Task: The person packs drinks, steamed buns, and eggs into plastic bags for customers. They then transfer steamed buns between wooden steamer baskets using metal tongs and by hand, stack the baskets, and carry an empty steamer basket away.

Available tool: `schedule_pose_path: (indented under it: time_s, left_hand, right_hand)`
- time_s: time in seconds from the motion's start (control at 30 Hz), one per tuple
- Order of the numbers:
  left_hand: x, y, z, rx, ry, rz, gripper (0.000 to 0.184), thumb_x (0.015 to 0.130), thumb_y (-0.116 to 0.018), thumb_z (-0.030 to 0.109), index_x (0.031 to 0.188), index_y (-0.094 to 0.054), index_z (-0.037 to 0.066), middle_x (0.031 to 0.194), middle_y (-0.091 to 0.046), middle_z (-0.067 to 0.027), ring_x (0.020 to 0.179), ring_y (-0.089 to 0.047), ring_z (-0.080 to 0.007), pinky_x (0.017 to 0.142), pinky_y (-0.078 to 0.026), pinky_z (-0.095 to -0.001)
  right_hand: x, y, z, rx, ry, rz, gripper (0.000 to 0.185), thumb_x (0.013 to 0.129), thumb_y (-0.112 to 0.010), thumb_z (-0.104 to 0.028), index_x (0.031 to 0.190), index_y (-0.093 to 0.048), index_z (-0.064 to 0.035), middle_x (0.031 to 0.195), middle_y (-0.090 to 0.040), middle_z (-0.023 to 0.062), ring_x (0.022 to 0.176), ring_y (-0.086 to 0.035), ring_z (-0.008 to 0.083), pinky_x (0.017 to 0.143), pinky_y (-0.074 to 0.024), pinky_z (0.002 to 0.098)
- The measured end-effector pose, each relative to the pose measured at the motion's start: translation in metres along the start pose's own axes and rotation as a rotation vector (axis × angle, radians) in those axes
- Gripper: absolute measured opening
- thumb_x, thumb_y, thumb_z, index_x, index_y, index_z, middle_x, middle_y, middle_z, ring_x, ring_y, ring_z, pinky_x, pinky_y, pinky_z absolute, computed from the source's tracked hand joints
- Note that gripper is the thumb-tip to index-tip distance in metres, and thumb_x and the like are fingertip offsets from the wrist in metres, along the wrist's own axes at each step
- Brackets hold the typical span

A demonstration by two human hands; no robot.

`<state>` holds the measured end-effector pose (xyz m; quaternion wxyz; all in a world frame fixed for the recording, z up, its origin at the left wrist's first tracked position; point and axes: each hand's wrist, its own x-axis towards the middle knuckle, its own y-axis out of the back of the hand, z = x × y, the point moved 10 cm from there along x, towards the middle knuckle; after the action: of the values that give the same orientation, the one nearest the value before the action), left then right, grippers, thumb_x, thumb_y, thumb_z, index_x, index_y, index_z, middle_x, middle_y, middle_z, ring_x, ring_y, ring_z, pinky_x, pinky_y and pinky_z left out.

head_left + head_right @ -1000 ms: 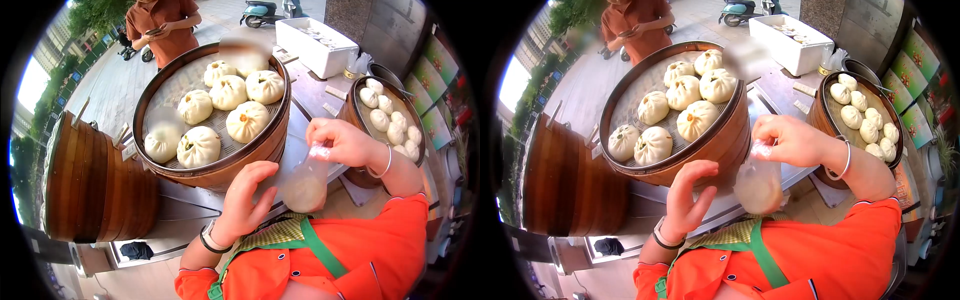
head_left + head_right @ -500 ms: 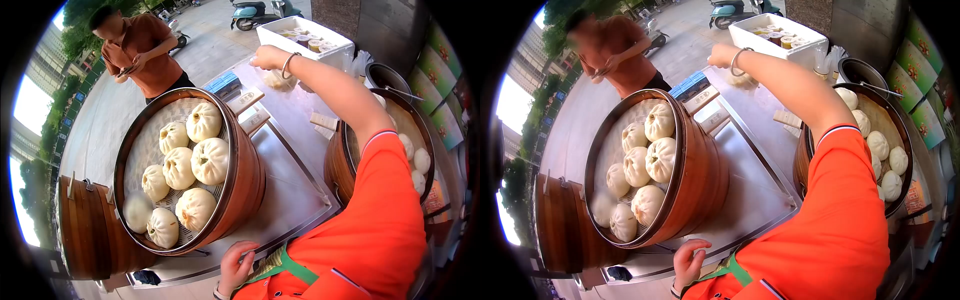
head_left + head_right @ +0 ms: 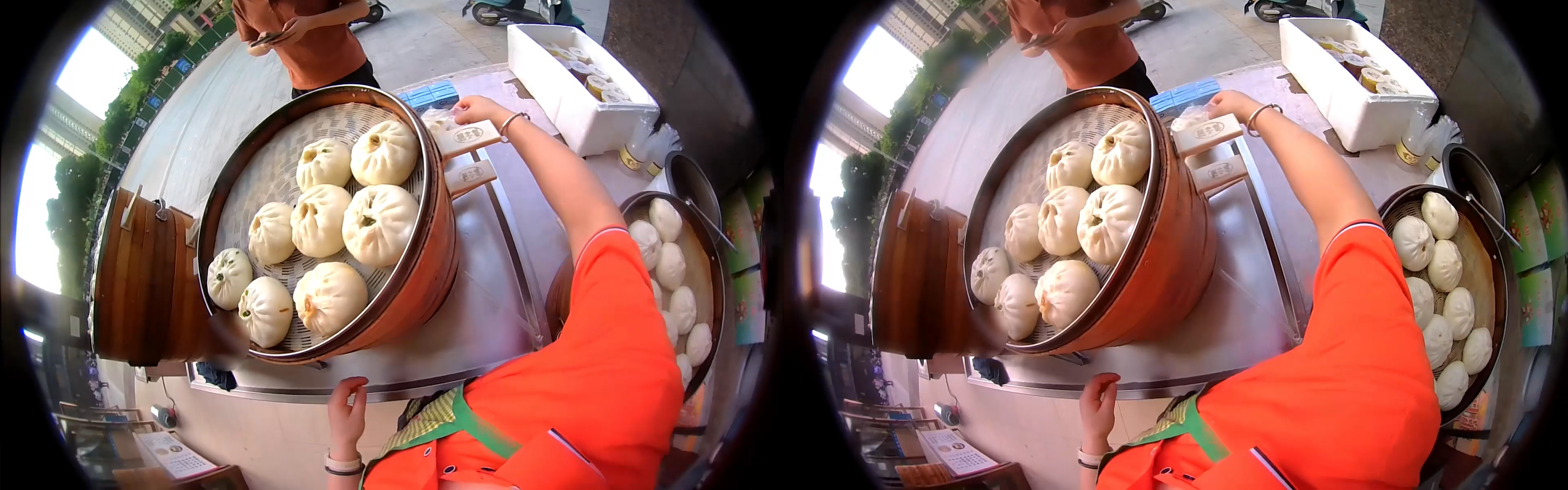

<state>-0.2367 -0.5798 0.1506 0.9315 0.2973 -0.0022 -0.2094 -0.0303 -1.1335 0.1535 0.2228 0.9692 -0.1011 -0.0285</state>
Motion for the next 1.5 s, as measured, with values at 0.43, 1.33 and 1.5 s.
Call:
schedule_pose_path:
  time_s: [0.43,1.33,1.5]
  left_hand:
    - [0.064,0.100,-0.131,1.123,-0.375,0.052,0.024,0.074,-0.050,0.008,0.097,-0.057,0.007,0.093,-0.057,-0.0095,0.085,-0.055,-0.0279,0.072,-0.046,-0.0373]
    - [-0.200,-0.065,0.267,0.636,-2.049,0.065,0.023,0.075,-0.054,0.011,0.094,-0.064,0.003,0.087,-0.057,-0.0082,0.069,-0.052,-0.0168,0.065,-0.047,-0.0291]
    - [-0.200,-0.106,0.296,0.453,-1.970,0.027,0.028,0.078,-0.059,0.008,0.106,-0.060,0.009,0.105,-0.057,-0.0094,0.091,-0.057,-0.0229,0.076,-0.048,-0.0358]
  right_hand:
    - [-0.159,0.033,-0.059,-0.111,-0.282,0.266,0.031,0.082,-0.052,-0.023,0.111,-0.055,-0.0095,0.090,-0.054,-0.0012,0.082,-0.048,0.0078,0.070,-0.0408,0.0249]
    - [-0.505,-0.212,-0.238,1.083,-0.012,-0.449,0.072,0.072,-0.063,-0.003,0.134,-0.027,-0.0032,0.078,-0.057,0.0057,0.054,-0.053,0.0100,0.048,-0.0435,0.0219]
    - [-0.592,-0.048,-0.154,0.356,-0.185,0.335,0.068,0.080,-0.066,-0.036,0.130,-0.034,-0.0026,0.078,-0.049,-0.0004,0.061,-0.045,0.0057,0.050,-0.0382,0.0201]
